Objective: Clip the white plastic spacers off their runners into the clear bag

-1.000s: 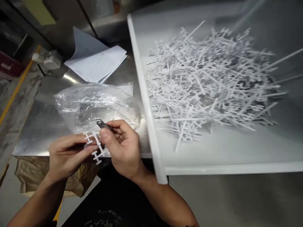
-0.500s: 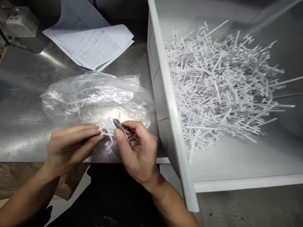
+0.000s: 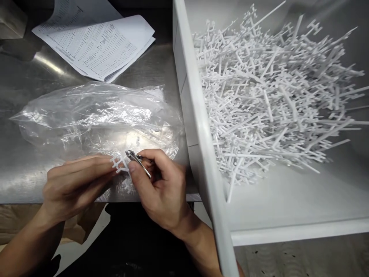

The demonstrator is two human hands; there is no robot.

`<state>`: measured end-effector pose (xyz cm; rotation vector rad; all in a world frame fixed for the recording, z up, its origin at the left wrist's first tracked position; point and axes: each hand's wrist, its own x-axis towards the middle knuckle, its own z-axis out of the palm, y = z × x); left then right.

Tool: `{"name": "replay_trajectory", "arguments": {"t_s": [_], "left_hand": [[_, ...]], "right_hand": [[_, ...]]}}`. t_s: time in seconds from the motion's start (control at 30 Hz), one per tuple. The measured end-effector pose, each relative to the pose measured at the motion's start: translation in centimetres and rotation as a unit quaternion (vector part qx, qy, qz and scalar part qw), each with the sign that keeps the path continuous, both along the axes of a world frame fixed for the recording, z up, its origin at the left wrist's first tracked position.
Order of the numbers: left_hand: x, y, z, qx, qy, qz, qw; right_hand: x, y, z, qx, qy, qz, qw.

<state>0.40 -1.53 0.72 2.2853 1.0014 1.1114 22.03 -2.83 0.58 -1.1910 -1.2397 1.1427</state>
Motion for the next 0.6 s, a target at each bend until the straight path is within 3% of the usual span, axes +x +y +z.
{"name": "replay_trajectory", "arguments": {"t_s": [0.17,0.3,0.47,0.6], "left_hand": [[-0.2,0.7,0.9,0.012,0.038,-0.033,0.999],[0.4,1.3,1.8,0.017,0.053,-0.033,0.998],[0.9,1.6,1.3,-0.004,0.039,0.003,0.999],[0.9,1.6,0.6,0.002,0.035,-0.005,0.999]], "right_hand": [[0.0,0.2,0.1,-0.005,0.011,-0.009,1.000],[0.0,0.8,0.5,-0.054,0.063,-0.034,0.996],[0.0,1.2,0.6,-0.072,0.117,-0.043,0.990],[-0.1,0.9,0.8,-0.072,0.134,-0.020,0.988]]}}
